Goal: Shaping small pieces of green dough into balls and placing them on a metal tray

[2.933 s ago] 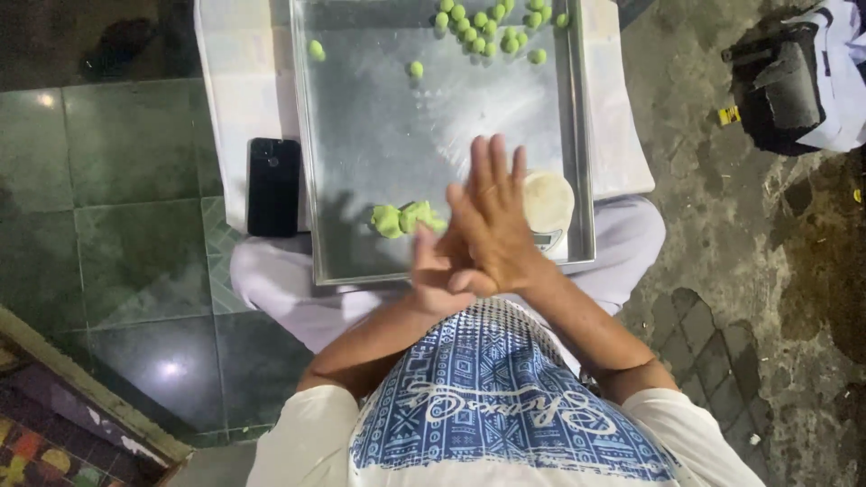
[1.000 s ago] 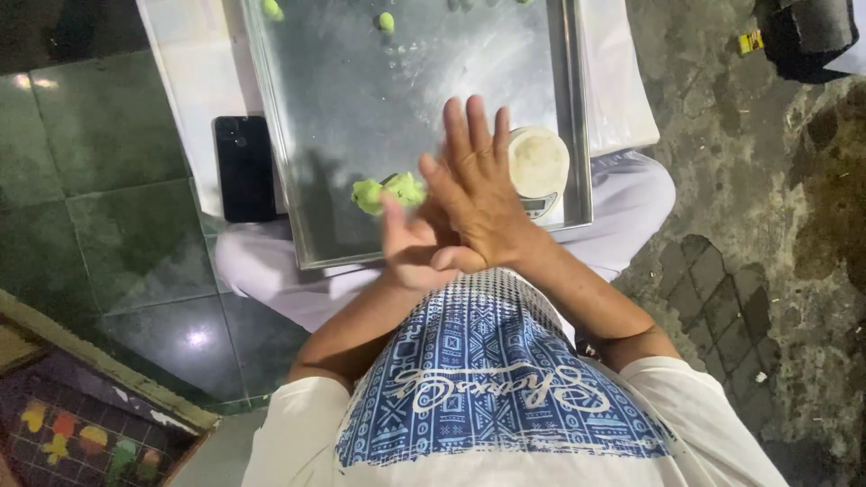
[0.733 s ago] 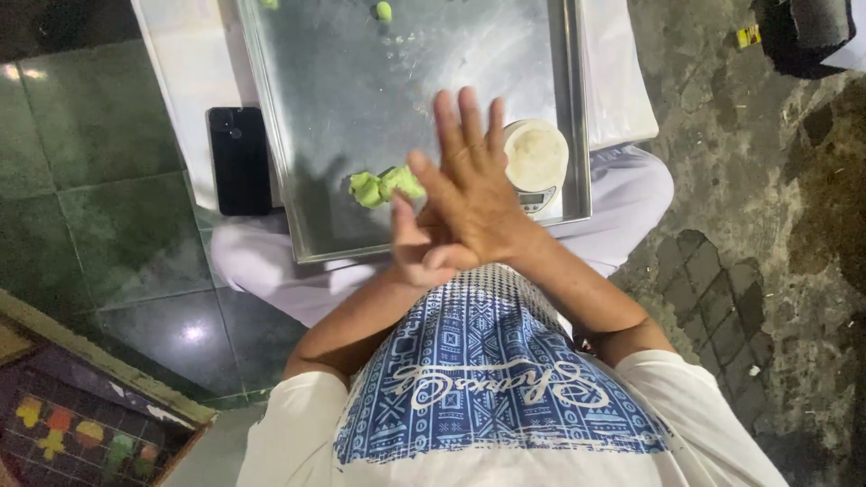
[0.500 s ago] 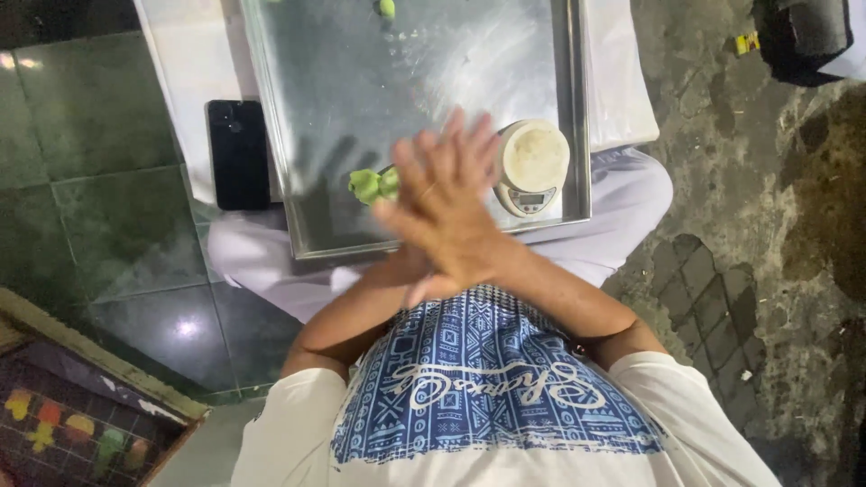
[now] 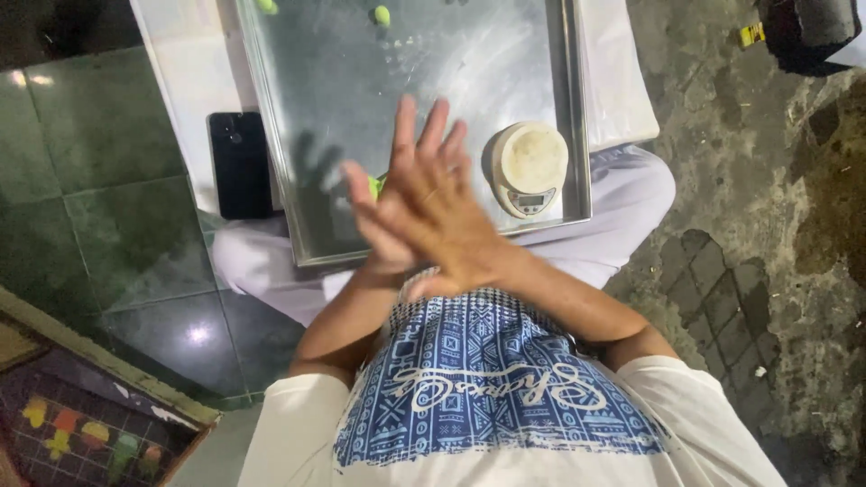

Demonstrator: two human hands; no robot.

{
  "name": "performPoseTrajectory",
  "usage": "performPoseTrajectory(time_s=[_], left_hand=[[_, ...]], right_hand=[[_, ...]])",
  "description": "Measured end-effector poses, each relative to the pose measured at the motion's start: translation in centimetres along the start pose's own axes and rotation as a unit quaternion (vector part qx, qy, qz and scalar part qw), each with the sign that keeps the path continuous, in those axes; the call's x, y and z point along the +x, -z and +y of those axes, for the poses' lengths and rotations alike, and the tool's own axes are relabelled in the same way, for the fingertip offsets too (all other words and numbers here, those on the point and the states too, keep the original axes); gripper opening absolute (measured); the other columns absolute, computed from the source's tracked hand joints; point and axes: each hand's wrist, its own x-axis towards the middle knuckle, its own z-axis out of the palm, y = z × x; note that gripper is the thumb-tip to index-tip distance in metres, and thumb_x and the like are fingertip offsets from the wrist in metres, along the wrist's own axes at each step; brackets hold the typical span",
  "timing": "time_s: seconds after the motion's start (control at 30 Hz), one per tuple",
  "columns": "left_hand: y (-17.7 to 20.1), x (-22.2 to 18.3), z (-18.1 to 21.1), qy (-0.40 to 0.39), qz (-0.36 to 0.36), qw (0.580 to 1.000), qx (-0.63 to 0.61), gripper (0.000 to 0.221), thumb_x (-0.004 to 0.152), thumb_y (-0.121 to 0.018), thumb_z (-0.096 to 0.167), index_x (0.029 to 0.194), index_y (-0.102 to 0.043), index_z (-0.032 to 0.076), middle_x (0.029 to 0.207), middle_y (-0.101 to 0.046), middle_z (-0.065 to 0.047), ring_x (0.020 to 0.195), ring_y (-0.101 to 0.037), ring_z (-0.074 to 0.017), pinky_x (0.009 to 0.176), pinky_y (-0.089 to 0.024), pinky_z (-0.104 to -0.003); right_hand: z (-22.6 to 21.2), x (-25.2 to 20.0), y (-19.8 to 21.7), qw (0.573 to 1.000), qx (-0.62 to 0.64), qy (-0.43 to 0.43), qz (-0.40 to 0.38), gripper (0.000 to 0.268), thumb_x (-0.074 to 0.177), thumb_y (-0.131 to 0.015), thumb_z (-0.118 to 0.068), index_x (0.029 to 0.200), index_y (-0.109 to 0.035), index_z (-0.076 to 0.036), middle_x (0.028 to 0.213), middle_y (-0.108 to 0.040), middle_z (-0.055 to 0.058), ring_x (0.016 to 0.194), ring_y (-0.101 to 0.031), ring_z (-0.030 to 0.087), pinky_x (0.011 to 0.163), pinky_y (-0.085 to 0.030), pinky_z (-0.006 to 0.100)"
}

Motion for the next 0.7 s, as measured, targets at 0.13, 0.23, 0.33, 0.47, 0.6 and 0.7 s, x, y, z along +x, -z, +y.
performPoseTrajectory(time_s=[0.13, 0.23, 0.33, 0.47, 0.6, 0.7], left_hand=[[1.8, -2.2, -0.9, 0.044, -0.024, 0.995, 0.089, 0.098, 0.088, -0.029, 0.075, 0.169, -0.002, 0.027, 0.175, 0.001, -0.006, 0.155, -0.016, -0.0270, 0.111, -0.019, -0.037], [3.1, -1.7, -0.4, 0.126, -0.067, 0.964, 0.223, 0.095, 0.093, -0.037, 0.080, 0.168, -0.005, 0.033, 0.177, 0.003, 0.009, 0.152, -0.032, -0.0058, 0.086, -0.048, -0.002], [4.3, -0.7, 0.7, 0.034, -0.080, 0.951, 0.297, 0.100, 0.088, -0.017, 0.082, 0.168, 0.009, 0.028, 0.178, -0.001, -0.012, 0.161, -0.016, -0.0338, 0.129, -0.022, -0.050], [6.2, -2.7, -0.8, 0.062, -0.067, 0.954, 0.286, 0.095, 0.094, -0.029, 0.079, 0.168, 0.003, 0.030, 0.176, 0.014, -0.004, 0.162, -0.001, -0.0260, 0.131, -0.012, -0.042], [4.0, 0.0, 0.7, 0.046, -0.066, 0.960, 0.269, 0.095, 0.092, -0.022, 0.079, 0.168, 0.008, 0.030, 0.178, 0.006, -0.009, 0.162, -0.010, -0.0301, 0.127, -0.026, -0.044], [3.3, 0.0, 0.7, 0.032, -0.064, 0.960, 0.270, 0.093, 0.093, -0.020, 0.078, 0.168, 0.007, 0.030, 0.178, 0.006, -0.009, 0.163, -0.009, -0.0305, 0.128, -0.021, -0.047]], right_hand=[[2.2, -0.4, -1.8, 0.990, -0.011, 0.082, 0.115, 0.106, 0.087, -0.026, -0.097, 0.167, -0.020, -0.028, 0.172, 0.000, 0.028, 0.157, 0.010, 0.051, 0.119, 0.017, 0.077], [3.3, -0.5, -0.1, 0.992, -0.041, 0.040, 0.112, 0.102, 0.094, -0.029, -0.090, 0.169, -0.020, -0.021, 0.171, 0.001, 0.032, 0.157, 0.010, 0.053, 0.121, 0.011, 0.079], [2.0, -0.7, -2.9, 0.995, -0.014, 0.061, 0.077, 0.107, 0.089, -0.031, -0.095, 0.168, -0.026, -0.024, 0.172, 0.005, 0.026, 0.157, 0.015, 0.048, 0.121, 0.017, 0.073], [3.0, -0.7, -0.6, 0.993, -0.031, 0.061, 0.096, 0.103, 0.092, -0.028, -0.092, 0.167, -0.025, -0.022, 0.171, -0.002, 0.030, 0.157, 0.008, 0.052, 0.120, 0.015, 0.075], [1.7, 0.5, -2.3, 0.994, -0.007, 0.076, 0.082, 0.104, 0.092, -0.026, -0.092, 0.168, -0.028, -0.020, 0.172, 0.005, 0.027, 0.157, 0.014, 0.050, 0.123, 0.014, 0.072], [2.0, -0.2, -2.0, 0.991, -0.025, 0.079, 0.104, 0.106, 0.089, -0.026, -0.096, 0.167, -0.026, -0.023, 0.171, -0.002, 0.029, 0.157, 0.011, 0.050, 0.121, 0.017, 0.074]])
